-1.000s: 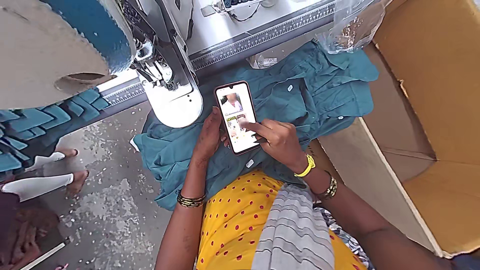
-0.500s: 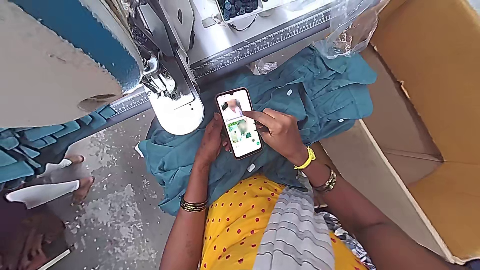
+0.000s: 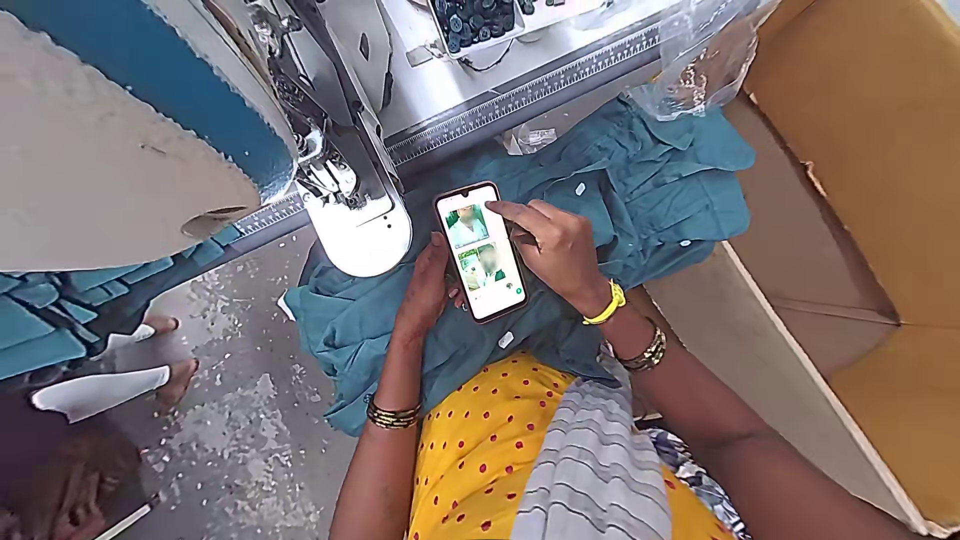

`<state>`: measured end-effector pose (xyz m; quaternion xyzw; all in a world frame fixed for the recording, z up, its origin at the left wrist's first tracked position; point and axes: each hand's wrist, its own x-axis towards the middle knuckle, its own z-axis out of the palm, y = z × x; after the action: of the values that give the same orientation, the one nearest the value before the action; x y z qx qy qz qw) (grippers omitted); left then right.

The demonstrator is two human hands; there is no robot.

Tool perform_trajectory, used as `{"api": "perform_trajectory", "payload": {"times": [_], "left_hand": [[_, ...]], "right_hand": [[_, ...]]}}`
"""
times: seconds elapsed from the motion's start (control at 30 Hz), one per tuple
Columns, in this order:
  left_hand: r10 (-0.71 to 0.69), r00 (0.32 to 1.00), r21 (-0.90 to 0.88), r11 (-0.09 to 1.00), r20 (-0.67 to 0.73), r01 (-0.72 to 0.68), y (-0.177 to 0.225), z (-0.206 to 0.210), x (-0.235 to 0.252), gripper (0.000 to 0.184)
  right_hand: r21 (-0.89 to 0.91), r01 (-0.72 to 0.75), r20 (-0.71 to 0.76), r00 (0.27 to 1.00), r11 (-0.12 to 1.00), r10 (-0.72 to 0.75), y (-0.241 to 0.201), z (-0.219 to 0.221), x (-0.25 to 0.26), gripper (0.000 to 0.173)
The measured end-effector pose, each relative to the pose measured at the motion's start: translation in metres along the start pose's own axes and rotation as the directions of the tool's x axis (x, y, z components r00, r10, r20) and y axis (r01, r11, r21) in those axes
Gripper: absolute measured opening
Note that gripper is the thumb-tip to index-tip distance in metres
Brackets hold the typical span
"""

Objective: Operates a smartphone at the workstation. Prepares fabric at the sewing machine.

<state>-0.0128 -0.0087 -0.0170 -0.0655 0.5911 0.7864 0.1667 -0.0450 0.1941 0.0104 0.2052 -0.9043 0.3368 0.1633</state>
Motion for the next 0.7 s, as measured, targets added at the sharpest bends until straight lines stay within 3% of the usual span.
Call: {"api": "perform_trajectory", "payload": {"times": [0.47, 0.63, 0.7], "left_hand": [[-0.002, 1.0, -0.007, 1.0, -0.013, 0.002, 0.0, 0.001, -0.001, 0.044], [0.025, 1.0, -0.017, 1.0, 0.001, -0.025, -0.002, -0.001, 0.0, 0.043], [0.019, 1.0, -0.009, 1.0, 0.006, -0.019, -0.003, -0.001, 0.0, 0.043]], "right_hand": [[-0.037, 0.017, 0.016, 1.0, 0.999, -0.016, 0.003, 0.001, 0.01, 0.032], [0.04, -0.007, -0.051, 0.999, 0.999, 0.009, 0.0, -0.004, 0.004, 0.034], [0.061, 0.001, -0.071, 0.997, 0.998, 0.004, 0.001, -0.005, -0.005, 0.026]]}}
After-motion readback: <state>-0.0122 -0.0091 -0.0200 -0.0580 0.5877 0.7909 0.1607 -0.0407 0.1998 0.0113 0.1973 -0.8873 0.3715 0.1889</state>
